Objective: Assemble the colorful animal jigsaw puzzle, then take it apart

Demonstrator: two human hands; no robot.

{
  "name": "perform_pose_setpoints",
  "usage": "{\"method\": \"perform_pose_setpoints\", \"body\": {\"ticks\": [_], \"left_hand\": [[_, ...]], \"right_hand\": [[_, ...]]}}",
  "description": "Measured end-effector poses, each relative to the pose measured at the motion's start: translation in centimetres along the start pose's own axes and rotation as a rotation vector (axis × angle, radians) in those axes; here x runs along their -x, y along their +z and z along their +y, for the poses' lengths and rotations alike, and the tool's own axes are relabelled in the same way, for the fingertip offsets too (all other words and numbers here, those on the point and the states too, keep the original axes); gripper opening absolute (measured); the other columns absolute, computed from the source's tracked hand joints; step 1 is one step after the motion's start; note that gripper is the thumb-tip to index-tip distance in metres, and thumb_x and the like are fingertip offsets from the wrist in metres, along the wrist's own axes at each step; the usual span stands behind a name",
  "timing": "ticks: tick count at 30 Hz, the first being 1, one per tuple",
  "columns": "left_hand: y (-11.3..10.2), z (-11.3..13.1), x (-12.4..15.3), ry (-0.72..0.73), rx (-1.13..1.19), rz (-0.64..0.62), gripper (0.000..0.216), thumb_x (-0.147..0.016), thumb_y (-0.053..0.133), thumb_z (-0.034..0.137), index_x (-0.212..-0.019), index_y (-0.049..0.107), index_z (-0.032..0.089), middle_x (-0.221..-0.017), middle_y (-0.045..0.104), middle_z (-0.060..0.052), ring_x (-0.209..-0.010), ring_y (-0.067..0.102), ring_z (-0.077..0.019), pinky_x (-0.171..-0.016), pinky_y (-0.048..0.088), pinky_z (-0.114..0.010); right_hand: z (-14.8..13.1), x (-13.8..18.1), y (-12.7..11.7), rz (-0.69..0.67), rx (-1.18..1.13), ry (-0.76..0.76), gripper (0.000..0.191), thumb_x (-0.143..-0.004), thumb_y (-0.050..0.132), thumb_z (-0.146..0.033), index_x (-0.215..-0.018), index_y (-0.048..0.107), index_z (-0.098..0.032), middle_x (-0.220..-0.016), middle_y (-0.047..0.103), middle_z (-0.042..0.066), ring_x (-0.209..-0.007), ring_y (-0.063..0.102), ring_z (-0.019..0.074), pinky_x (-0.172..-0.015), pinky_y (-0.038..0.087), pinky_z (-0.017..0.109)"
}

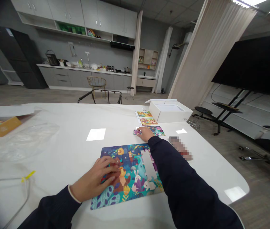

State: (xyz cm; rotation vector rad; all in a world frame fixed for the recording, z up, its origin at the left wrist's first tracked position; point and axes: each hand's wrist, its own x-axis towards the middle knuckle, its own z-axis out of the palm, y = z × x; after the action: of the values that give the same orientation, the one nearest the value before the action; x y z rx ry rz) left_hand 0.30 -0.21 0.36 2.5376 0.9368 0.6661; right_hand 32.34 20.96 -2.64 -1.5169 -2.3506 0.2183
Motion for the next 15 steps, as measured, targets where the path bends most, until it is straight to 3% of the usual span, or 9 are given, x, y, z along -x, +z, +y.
{"method": "perform_pose_setpoints", "body": {"ticks": [9, 12, 15], "left_hand": [[0.0, 0.1, 0.0, 0.008, -0.014, 0.000, 0.027, -0.095, 0.058, 0.016, -0.118, 0.069, 0.028, -0.135, 0.063, -0.006, -0.127, 0.051, -0.0277, -0.104, 0.046, -0.045], [0.1, -0.2, 0.0, 0.019, -0.023, 0.010, 0.029, -0.095, 0.060, 0.017, -0.120, 0.069, 0.029, -0.135, 0.063, -0.007, -0.127, 0.052, -0.0277, -0.104, 0.047, -0.045], [0.3, -0.5, 0.0, 0.026, -0.023, 0.000, 0.028, -0.097, 0.057, 0.019, -0.121, 0.068, 0.028, -0.135, 0.063, -0.007, -0.128, 0.052, -0.0278, -0.103, 0.047, -0.045]], "right_hand": [[-0.2, -0.5, -0.3, 0.074, -0.091, -0.044, 0.033, -0.080, 0.076, -0.015, -0.111, 0.068, -0.018, -0.109, 0.073, 0.011, -0.105, 0.066, 0.0275, -0.099, 0.049, 0.044], [-1.0, 0.5, -1.8, 0.134, -0.155, -0.049, 0.034, -0.083, 0.072, -0.017, -0.116, 0.063, -0.018, -0.110, 0.070, 0.010, -0.105, 0.065, 0.0251, -0.097, 0.051, 0.043], [-2.2, 3.7, -4.2, 0.166, -0.258, -0.070, 0.035, -0.086, 0.069, -0.021, -0.120, 0.059, -0.020, -0.117, 0.067, 0.009, -0.106, 0.065, 0.0223, -0.095, 0.055, 0.040]]}}
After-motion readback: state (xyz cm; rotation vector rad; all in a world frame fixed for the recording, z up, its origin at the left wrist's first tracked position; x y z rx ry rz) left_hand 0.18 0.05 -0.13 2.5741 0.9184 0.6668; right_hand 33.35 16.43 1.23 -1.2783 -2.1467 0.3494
